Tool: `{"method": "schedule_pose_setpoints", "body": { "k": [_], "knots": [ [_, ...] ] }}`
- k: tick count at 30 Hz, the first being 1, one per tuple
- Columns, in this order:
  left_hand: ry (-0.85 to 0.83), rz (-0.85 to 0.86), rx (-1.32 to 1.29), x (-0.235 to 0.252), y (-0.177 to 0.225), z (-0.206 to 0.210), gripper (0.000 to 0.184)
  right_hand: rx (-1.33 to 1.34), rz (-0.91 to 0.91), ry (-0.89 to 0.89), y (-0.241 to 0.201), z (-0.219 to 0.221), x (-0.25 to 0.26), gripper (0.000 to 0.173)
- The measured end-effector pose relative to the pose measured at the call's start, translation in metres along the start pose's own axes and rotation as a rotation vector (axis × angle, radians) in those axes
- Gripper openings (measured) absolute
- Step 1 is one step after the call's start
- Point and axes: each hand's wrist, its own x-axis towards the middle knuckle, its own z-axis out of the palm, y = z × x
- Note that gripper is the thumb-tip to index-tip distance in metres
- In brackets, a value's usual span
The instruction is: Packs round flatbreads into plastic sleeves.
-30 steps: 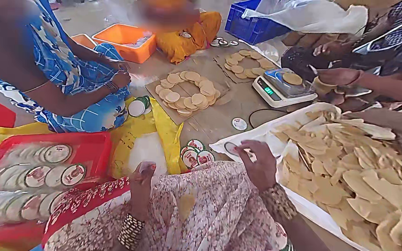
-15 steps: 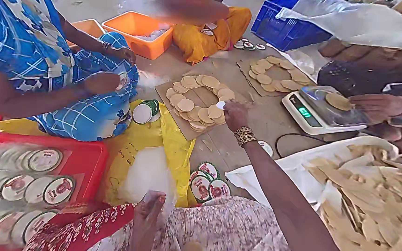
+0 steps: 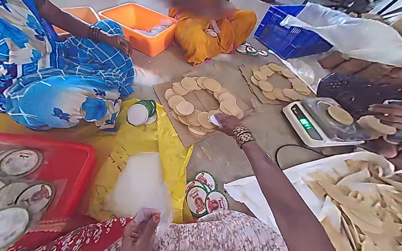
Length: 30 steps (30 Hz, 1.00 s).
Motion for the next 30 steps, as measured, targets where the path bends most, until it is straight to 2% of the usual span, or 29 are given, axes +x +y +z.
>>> {"method": "schedule_pose_setpoints", "body": {
  "k": [3,5,9,11,13,14,16,18,20,22,25,26,27,28,30],
  "knots": [
    [-0.005,-0.005,-0.004,0.000,0.000,0.001,0.020,0.035,0.011,-0.056,0.002,-0.016,0.002,0.038],
    [-0.010,-0.010,0.012,0.000,0.000,0.001,0.019,0.098,0.059,-0.011,0.005,-0.022,0.002,0.038],
    [0.017,-0.017,0.048,0.000,0.002,0.002,0.016,0.325,0.184,0.242,0.004,-0.031,-0.021,0.023],
    [0.035,-0.015,0.024,0.000,0.005,0.003,0.016,0.437,0.185,0.324,-0.006,-0.032,-0.050,0.028],
    [0.036,-0.003,-0.003,0.001,0.004,0.005,0.016,0.416,0.180,0.239,-0.026,-0.029,-0.092,0.034],
    [0.035,-0.002,-0.003,0.001,0.005,0.005,0.015,0.375,0.201,0.123,-0.038,-0.024,-0.111,0.037],
    [0.033,-0.001,0.023,0.002,0.005,0.007,0.012,0.277,0.249,-0.102,-0.057,0.002,-0.132,0.039],
    [0.019,0.033,0.052,0.001,0.002,0.008,0.011,0.280,0.296,-0.162,-0.066,0.034,-0.143,0.041],
    [0.003,0.082,0.076,0.003,-0.001,0.007,0.010,0.436,0.319,-0.049,-0.069,0.045,-0.154,0.038],
    [-0.004,0.099,0.082,0.002,0.000,0.005,0.010,0.771,0.314,0.196,-0.073,0.044,-0.171,0.029],
    [0.005,0.099,0.086,0.000,0.004,0.005,0.013,1.382,0.185,0.493,-0.098,0.030,-0.208,0.021],
    [-0.005,0.094,0.100,-0.002,0.004,0.005,0.016,1.464,0.131,0.542,-0.111,0.022,-0.226,0.022],
    [-0.021,0.080,0.091,-0.006,0.004,0.005,0.018,1.436,0.073,0.598,-0.124,0.018,-0.245,0.022],
    [-0.051,0.068,0.072,-0.010,0.004,0.005,0.021,1.301,0.002,0.677,-0.137,0.017,-0.265,0.021],
    [-0.144,0.028,0.059,-0.025,0.008,0.011,0.026,0.805,-0.201,0.865,-0.157,0.028,-0.304,0.021]
  ]
}}
